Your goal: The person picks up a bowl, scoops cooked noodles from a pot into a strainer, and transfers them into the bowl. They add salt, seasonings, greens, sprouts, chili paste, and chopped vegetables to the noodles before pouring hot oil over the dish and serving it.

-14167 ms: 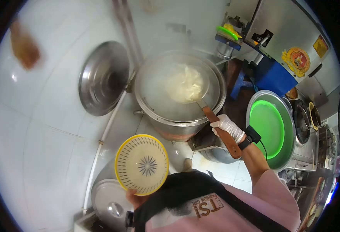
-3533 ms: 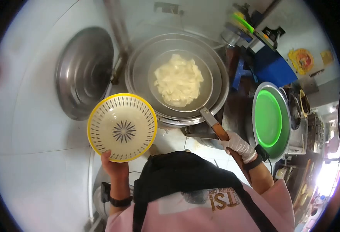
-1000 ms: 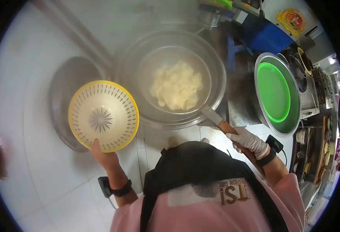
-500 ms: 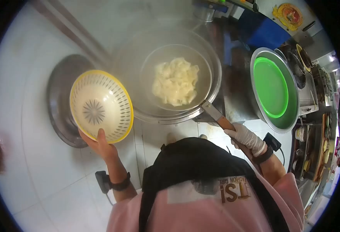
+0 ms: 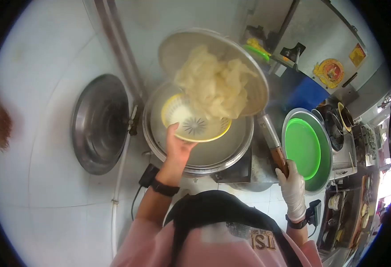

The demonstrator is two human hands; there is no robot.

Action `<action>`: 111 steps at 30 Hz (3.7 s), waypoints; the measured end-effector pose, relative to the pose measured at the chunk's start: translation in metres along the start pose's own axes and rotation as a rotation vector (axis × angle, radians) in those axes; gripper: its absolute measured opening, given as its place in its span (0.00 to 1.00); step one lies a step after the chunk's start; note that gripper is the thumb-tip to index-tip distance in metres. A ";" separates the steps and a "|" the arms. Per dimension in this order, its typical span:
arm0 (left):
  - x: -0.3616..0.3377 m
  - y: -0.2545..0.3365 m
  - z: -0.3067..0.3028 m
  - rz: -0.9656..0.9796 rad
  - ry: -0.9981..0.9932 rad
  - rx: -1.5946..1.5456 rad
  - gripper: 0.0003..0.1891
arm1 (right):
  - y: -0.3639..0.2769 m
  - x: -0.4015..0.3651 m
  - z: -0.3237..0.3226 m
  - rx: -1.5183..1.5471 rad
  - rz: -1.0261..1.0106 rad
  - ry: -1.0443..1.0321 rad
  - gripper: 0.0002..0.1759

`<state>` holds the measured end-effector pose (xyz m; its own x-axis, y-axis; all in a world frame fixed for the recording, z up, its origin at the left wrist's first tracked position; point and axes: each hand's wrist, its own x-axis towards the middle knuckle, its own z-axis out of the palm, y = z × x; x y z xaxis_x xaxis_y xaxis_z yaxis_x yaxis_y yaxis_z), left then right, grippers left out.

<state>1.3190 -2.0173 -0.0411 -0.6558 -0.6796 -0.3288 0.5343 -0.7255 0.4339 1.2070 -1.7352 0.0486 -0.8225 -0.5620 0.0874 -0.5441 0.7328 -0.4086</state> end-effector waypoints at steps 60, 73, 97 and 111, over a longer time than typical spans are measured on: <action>-0.269 -0.965 0.481 -0.830 -0.638 0.359 0.33 | 1.031 -0.325 -0.246 1.072 1.346 0.789 0.05; -0.223 -1.209 0.563 -0.711 -0.490 0.265 0.34 | 1.287 0.053 -0.508 1.287 0.548 0.480 0.04; -0.209 -1.466 0.669 -0.300 -0.176 0.179 0.34 | 1.503 0.316 -0.581 1.210 0.126 0.174 0.13; -0.207 -1.475 0.680 -0.256 -0.122 0.207 0.34 | 1.512 0.307 -0.571 1.350 0.245 0.103 0.14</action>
<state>0.3036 -0.7327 -0.0424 -0.8201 -0.4516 -0.3514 0.2330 -0.8245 0.5157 0.0372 -0.5812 -0.0236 -0.9140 -0.3993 -0.0717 0.1478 -0.1632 -0.9755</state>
